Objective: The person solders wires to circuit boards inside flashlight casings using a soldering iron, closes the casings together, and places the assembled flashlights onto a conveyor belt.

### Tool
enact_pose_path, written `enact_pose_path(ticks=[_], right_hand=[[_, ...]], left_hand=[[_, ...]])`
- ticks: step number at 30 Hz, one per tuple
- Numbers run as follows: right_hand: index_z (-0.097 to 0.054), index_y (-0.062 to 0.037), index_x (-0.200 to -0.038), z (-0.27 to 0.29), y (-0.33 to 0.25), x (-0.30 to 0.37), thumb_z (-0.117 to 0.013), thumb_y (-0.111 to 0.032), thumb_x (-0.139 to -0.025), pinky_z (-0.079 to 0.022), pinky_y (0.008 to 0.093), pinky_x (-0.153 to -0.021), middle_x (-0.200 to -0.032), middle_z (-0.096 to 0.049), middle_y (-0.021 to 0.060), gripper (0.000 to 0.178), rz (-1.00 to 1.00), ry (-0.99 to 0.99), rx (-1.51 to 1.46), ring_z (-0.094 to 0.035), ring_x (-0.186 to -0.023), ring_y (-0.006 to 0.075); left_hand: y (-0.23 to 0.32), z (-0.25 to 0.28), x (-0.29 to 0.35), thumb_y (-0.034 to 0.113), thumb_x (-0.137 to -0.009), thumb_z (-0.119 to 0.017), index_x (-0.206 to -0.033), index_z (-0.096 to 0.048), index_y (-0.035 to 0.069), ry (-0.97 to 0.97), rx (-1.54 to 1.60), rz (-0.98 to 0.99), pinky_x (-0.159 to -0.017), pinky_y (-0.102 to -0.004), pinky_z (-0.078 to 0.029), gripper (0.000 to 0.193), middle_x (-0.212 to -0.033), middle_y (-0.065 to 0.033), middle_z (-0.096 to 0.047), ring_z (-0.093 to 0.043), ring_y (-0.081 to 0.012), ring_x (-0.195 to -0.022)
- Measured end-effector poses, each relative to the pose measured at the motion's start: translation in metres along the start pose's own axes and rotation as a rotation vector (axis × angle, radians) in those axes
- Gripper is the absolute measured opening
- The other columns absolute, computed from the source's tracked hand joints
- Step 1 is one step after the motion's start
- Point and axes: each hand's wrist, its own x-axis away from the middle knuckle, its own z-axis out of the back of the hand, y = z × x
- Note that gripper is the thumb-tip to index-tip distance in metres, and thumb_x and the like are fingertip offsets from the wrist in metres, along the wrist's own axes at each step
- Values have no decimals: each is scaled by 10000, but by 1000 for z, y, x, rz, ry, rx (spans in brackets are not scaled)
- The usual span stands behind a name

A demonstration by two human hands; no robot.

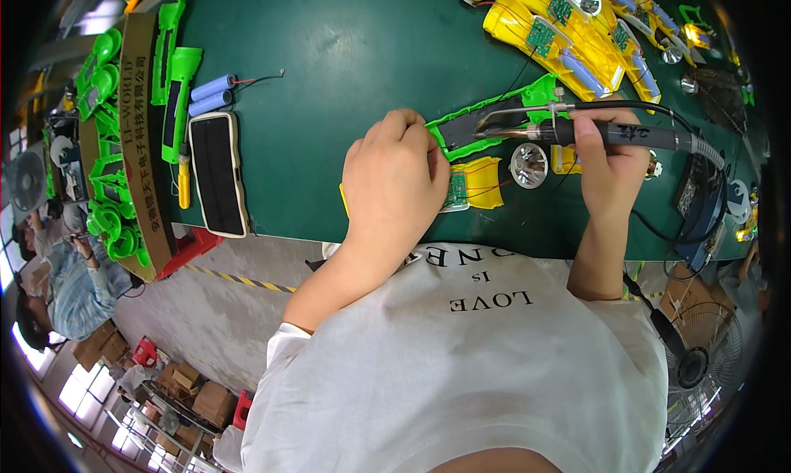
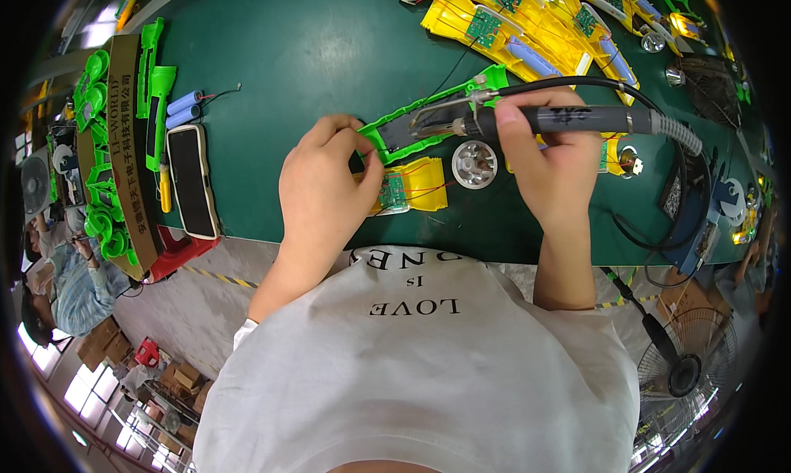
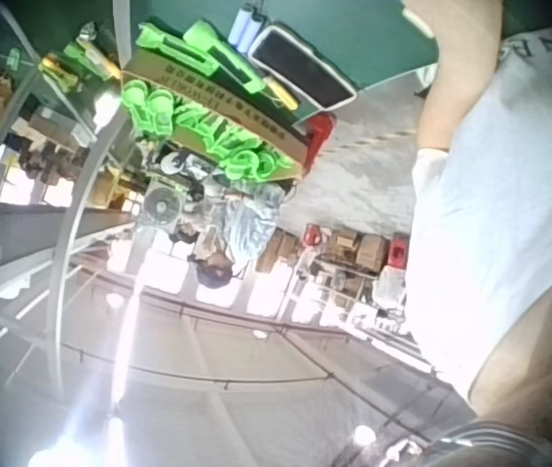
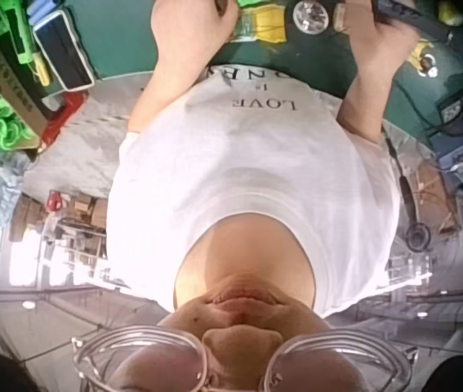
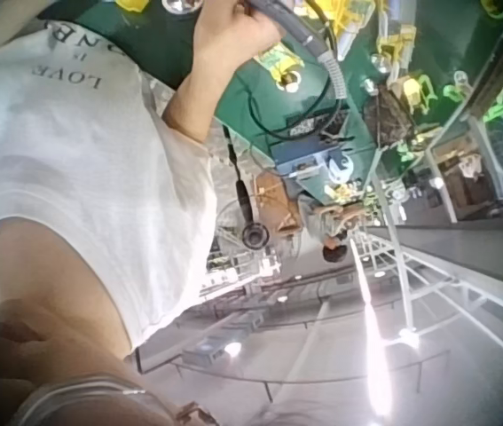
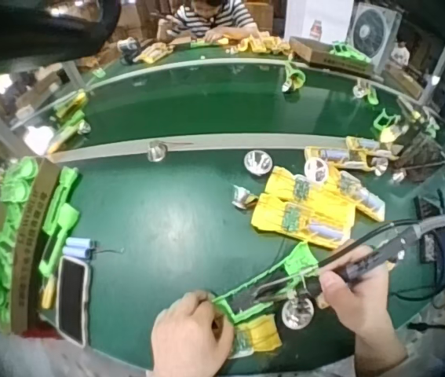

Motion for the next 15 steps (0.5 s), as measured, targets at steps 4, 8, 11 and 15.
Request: enact_pose_path(ticks=[4,8,11,15], right_hand=[[-535,24,-800,13,1,-2,-590,-25,-749,-406,172,-534,-706,-552,41,90,40,74,42,-500,-614,48],[-539,15,-803,20,-1,-3,-583,-47,-761,-415,175,-531,-679,-555,41,87,32,127,48,-507,-593,50],[-544,10,-798,28,-6,-4,-573,-64,-773,-419,175,-525,-688,-563,46,83,-7,195,-6,-513,-575,57],[-556,8,-808,40,-1,-9,-560,-59,-779,-414,173,-523,-681,-565,41,73,128,294,-19,-519,-567,69]], left_hand=[[1,2,0,75,-642,-604,-664,-566,32,-1,-13,-17,-618,-313,-441,61,-842,-50,-574,-554,-240,-701],[2,6,-1,68,-647,-601,-668,-565,31,-15,-16,-15,-631,-317,-442,56,-851,-51,-577,-554,-240,-727],[2,8,0,71,-658,-607,-669,-565,31,-45,-4,4,-651,-326,-443,59,-860,-52,-582,-557,-241,-743],[3,13,-10,87,-664,-615,-721,-564,41,-38,-13,-65,-635,-338,-431,89,-808,-68,-575,-551,-243,-738]])
